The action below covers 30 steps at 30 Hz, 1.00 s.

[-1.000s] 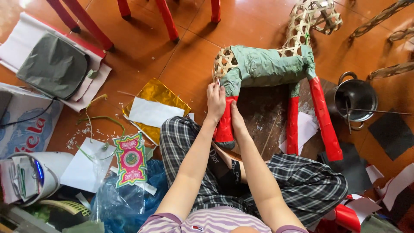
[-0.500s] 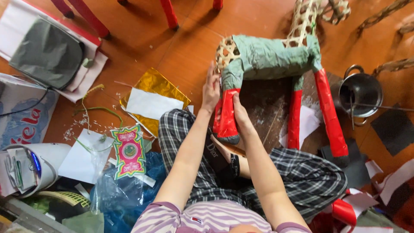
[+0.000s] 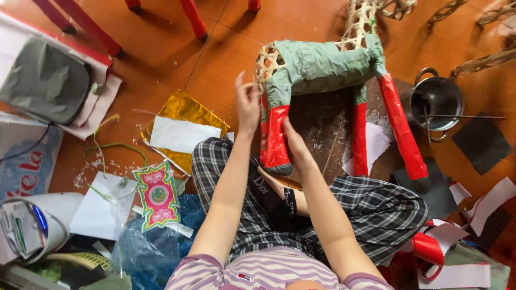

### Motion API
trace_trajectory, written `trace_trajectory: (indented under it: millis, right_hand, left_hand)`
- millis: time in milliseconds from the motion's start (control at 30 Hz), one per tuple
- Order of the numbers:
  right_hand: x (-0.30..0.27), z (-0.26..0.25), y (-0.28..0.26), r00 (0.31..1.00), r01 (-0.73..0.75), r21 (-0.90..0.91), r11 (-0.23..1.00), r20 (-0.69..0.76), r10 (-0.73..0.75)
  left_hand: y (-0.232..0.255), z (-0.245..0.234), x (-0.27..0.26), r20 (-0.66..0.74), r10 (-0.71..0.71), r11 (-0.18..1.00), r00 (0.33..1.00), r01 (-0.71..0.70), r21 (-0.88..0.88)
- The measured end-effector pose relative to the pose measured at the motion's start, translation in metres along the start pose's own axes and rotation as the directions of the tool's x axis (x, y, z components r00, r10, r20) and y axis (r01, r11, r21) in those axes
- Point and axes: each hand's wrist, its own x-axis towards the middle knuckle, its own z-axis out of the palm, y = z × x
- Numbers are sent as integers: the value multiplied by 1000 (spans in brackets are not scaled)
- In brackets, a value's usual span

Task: Decorating a bamboo and paper giraffe structure by applying colored paper with glue.

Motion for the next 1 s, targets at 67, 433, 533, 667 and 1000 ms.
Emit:
trace_trajectory:
  millis: [67,433,533,667,1000]
  right_hand:
    - [-28,5,7,996,59,11,998,64,-59]
    - [-86,46,-68,950,311,-264,913,126,-287]
    - [-112,62,-95,855,450,-18,893,299,-424]
    - [-156,73,-113,789,479,91,873,391,-474]
    - [-147,43,-96,713,645,28,763,337,-615]
  left_hand:
    - [-24,-22,-17,-33,14,999,999,-13,40]
    - [-20,-50,-95,402,-471,794,785,576,-194]
    - [56,-52,-94,633,-432,468,642,760,-452]
    - [115,-59,-69,611,-212,646,762,579,-498]
    - [212,-70,-46,454,-5,1000,891,11,-11]
